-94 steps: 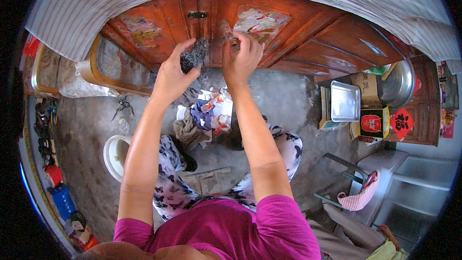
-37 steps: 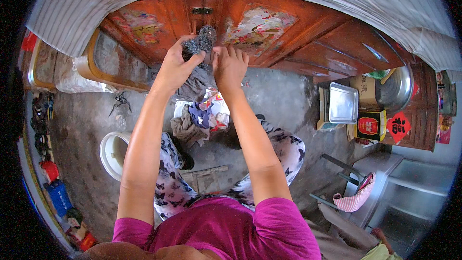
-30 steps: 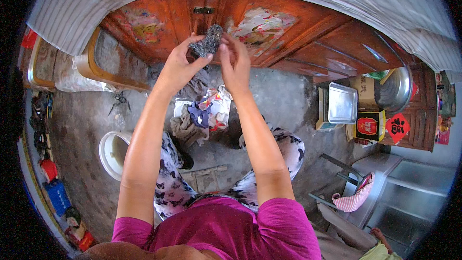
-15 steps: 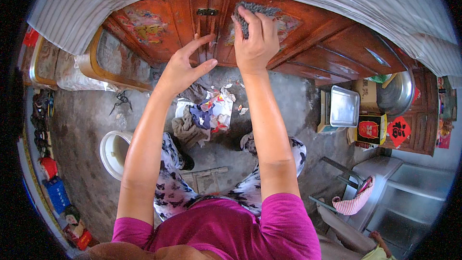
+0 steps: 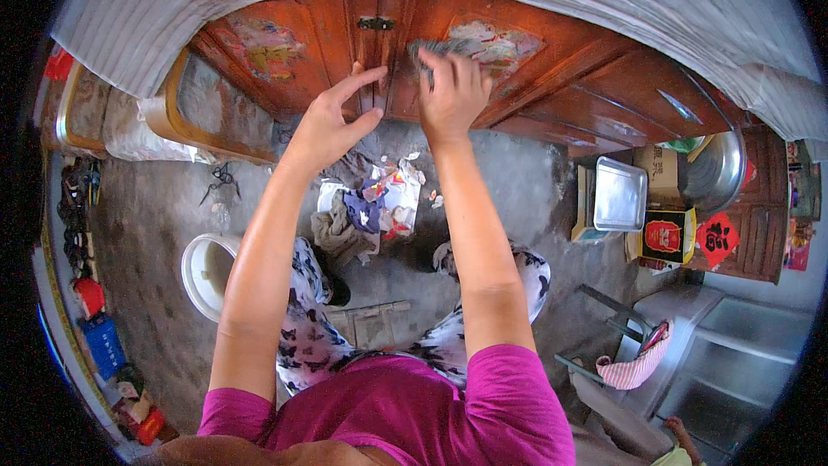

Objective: The person scrubs the surface of a wooden cabinet with a steel wool pad and then wipes it with a cloth. The person repeatedly scrubs and wipes the same areas of the cabinet doors.

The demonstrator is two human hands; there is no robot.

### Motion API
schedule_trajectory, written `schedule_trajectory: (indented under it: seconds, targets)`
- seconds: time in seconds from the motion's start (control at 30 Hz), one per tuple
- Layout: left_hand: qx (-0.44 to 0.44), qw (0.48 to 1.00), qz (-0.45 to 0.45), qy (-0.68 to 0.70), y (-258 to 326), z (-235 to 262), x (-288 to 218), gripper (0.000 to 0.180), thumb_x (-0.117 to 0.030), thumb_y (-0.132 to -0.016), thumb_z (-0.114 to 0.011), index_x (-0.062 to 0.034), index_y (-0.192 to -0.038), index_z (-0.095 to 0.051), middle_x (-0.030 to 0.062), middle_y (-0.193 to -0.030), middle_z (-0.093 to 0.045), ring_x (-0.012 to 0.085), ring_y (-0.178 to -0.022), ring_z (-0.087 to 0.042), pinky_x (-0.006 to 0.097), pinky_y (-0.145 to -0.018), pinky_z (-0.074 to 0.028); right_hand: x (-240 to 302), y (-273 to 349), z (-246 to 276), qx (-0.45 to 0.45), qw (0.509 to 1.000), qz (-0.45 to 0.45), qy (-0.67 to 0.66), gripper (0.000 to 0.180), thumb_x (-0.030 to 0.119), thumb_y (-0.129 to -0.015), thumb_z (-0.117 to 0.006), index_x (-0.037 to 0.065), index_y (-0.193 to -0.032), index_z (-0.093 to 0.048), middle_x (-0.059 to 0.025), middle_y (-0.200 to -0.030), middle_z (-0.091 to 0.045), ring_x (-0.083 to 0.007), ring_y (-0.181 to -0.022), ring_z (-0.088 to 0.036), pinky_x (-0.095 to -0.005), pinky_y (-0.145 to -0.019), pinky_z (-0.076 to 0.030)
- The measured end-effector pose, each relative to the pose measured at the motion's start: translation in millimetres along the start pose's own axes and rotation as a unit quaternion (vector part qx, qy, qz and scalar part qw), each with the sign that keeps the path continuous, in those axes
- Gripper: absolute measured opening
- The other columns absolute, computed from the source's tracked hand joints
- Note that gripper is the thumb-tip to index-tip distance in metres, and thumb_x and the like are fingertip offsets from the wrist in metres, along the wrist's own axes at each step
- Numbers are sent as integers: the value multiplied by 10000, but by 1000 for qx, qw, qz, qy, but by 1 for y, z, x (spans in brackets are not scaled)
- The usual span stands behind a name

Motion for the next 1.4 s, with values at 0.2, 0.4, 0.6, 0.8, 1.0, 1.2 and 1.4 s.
schedule_trajectory:
  seconds: [0.2, 0.4, 0.6, 0.8, 1.0, 1.2, 1.4]
  targets:
    - [-12, 1000, -4, -3, 6, 3, 7, 554, -85, -905, -708, -81, -1451, -613, 146, -1347, -707, 191, -1224, -657, 353, -1031, -514, 19, -19, 17, -18, 1000, 3, -16, 370, 147, -721, -844, 265, -1064, -769, 40, -1043, -639, -219, -968, -629, -411, -873, -426]
    - [3, 1000, 15, 27, 1, -3, 6, 557, -75, -898, -685, -109, -1450, -620, 151, -1378, -689, 197, -1236, -662, 338, -990, -532, 1, 9, -4, 46, 997, 61, 7, 281, 159, -809, -764, 260, -1072, -768, 55, -1072, -649, -219, -922, -621, -393, -797, -436]
    - [-19, 1000, 15, 18, 6, 3, 7, 526, -113, -878, -709, -94, -1400, -643, 210, -1235, -733, 326, -1198, -710, 390, -1046, -529, 19, -14, 12, 39, 998, 51, -8, 249, 179, -818, -762, 255, -1055, -759, 48, -1008, -648, -212, -901, -623, -383, -774, -427]
    - [0, 1000, 16, 6, 0, -2, 6, 554, -51, -887, -676, -118, -1435, -630, 251, -1488, -596, 251, -1252, -674, 356, -959, -552, -5, 33, -26, 127, 989, 81, 11, 351, 164, -731, -842, 276, -1053, -759, 35, -988, -634, -217, -966, -625, -408, -822, -441]
    - [15, 998, 57, 6, 6, 0, 13, 543, -44, -884, -671, -114, -1422, -634, 273, -1505, -572, 257, -1364, -609, 363, -954, -556, 15, -13, 5, 4, 999, 42, -5, 309, 194, -743, -808, 275, -1038, -762, 35, -958, -617, -209, -893, -615, -395, -776, -410]
    - [9, 999, 36, 16, 0, -2, 4, 511, -53, -880, -670, -95, -1389, -644, 259, -1474, -604, 270, -1369, -609, 363, -1002, -538, -11, 54, -33, 154, 982, 104, 28, 328, 195, -748, -822, 278, -1061, -764, 32, -983, -630, -191, -962, -609, -408, -818, -398]
    - [14, 998, 55, 7, 7, 3, 10, 519, -60, -870, -673, -100, -1387, -647, 275, -1481, -587, 310, -1390, -588, 367, -1085, -481, 14, -22, 12, 9, 999, 40, 16, 358, 200, -734, -844, 303, -1070, -772, 42, -987, -615, -201, -933, -604, -413, -812, -401]
Point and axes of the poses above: each hand's wrist, its own y-axis away from the middle knuckle, its own z-axis out of the back of the hand, x = y × z, the point moved 7 cm from there along -y, towards the middle knuckle
